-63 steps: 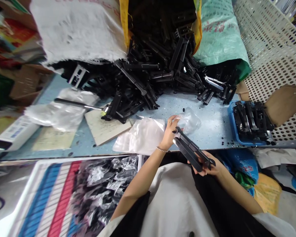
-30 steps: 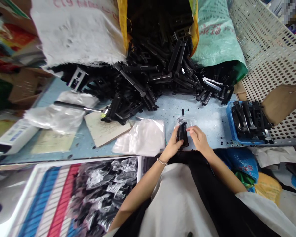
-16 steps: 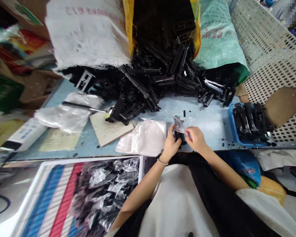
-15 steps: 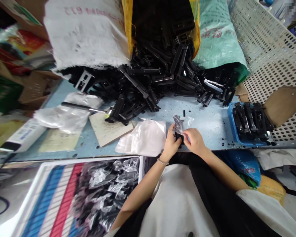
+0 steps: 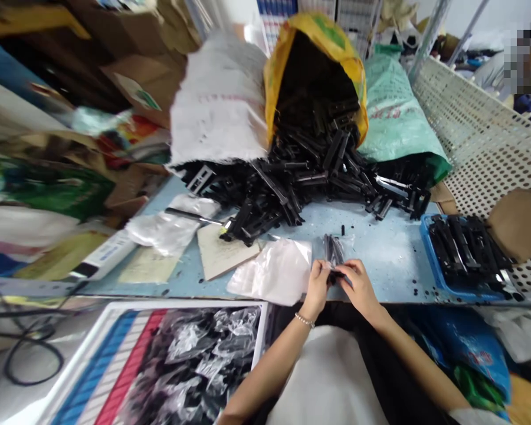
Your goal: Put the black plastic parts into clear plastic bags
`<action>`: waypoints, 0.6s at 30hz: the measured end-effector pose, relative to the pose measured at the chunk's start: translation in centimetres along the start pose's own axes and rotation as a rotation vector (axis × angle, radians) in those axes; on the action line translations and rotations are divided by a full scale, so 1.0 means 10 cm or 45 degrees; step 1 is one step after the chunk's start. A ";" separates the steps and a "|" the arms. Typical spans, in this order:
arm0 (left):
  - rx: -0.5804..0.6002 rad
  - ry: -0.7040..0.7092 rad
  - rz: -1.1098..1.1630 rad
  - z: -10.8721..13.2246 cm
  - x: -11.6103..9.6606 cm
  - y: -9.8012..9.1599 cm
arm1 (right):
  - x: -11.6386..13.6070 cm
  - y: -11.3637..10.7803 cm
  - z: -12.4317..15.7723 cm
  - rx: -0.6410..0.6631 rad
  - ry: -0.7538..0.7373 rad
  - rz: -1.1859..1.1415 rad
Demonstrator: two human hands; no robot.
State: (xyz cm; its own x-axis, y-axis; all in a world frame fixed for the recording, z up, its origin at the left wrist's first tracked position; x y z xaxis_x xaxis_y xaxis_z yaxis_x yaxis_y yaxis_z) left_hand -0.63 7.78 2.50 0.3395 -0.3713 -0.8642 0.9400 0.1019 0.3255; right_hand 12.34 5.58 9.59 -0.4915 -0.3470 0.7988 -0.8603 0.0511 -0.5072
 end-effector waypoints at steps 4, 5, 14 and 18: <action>0.200 0.037 0.089 0.03 -0.06 0.16 | -0.01 0.00 -0.11 -0.065 -0.035 -0.008; 0.223 0.056 0.072 0.04 -0.09 0.18 | 0.03 0.00 -0.13 -0.066 -0.042 -0.024; 0.201 -0.038 -0.441 0.86 -0.91 -1.06 | 0.60 0.36 -0.01 0.497 0.198 -0.674; 0.128 -0.449 -0.909 1.67 -0.63 -2.37 | 0.37 0.30 -0.06 0.351 0.413 -0.745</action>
State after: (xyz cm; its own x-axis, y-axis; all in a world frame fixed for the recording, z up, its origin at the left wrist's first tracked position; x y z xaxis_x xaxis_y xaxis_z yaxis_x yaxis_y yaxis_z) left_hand -25.59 -7.68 6.68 -0.3887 -0.5872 -0.7100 0.9133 -0.3476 -0.2124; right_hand 7.88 5.00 11.16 -0.0131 0.0527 0.9985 -0.9505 -0.3108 0.0040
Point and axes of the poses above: each hand's wrist, its own z-axis away from the middle knuckle, its own y-axis out of the palm, x = y × z, the point moved 10 cm from there along -z, towards the middle knuckle, and after that the axes turned 5 degrees about -z, right-handed, at the moved point
